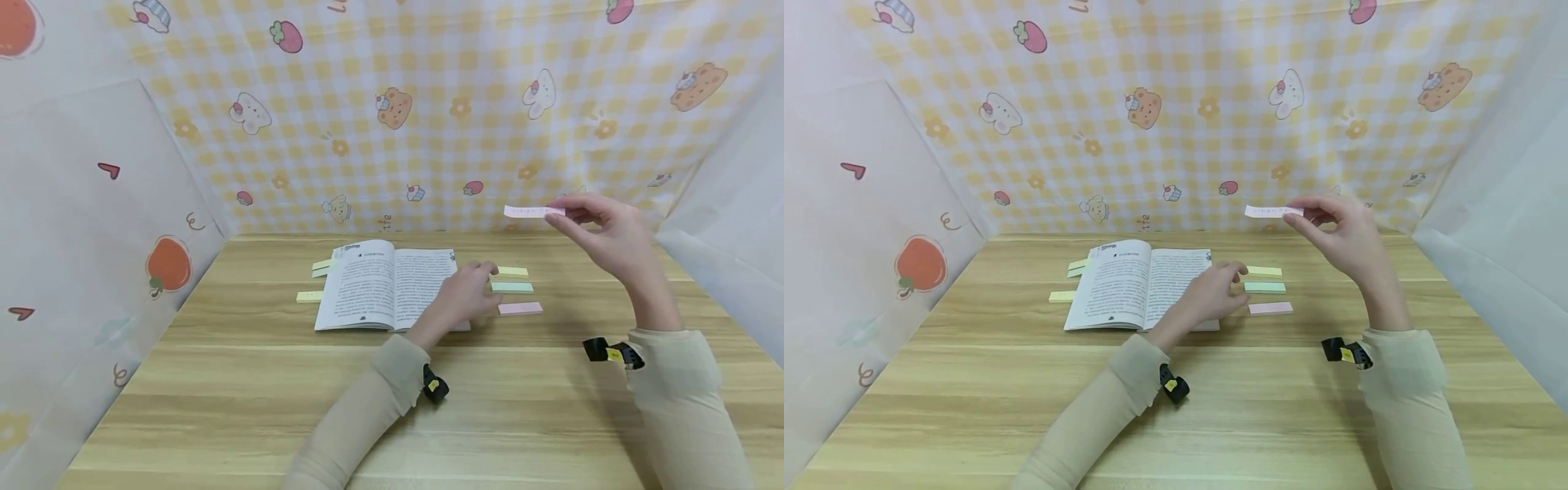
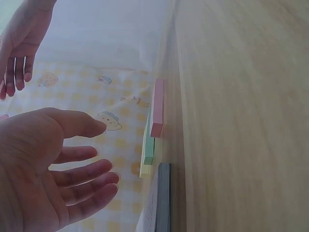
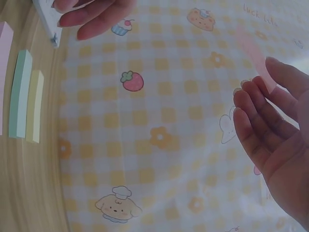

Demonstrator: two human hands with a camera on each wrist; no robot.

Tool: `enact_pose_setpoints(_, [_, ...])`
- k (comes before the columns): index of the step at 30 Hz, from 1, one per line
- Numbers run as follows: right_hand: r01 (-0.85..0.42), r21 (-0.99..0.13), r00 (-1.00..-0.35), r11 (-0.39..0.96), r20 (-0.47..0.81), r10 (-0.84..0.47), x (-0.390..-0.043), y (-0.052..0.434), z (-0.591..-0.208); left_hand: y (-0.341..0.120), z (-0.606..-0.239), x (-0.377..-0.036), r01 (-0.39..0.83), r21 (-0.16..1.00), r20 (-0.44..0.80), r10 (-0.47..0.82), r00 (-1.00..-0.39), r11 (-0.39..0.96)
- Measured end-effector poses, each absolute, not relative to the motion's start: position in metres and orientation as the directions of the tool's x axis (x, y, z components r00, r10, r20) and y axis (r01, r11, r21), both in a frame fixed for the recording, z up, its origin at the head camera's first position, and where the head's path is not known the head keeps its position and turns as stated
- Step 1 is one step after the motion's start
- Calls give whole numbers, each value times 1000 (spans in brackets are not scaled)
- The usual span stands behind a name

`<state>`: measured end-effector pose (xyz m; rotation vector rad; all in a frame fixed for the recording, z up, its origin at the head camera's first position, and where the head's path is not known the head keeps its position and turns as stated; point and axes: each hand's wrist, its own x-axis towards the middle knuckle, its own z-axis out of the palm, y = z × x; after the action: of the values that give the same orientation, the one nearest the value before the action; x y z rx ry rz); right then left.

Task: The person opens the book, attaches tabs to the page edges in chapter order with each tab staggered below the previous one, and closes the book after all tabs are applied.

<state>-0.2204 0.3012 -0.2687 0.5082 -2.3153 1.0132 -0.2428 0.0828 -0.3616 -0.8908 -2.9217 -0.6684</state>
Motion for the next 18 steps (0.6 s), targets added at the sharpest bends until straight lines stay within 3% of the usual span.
enact_pose_setpoints(18, [-605, -493, -731, 625, 654, -193, -227, 288, -278, 57, -362, -244, 491, 409, 137, 480, -866, 769])
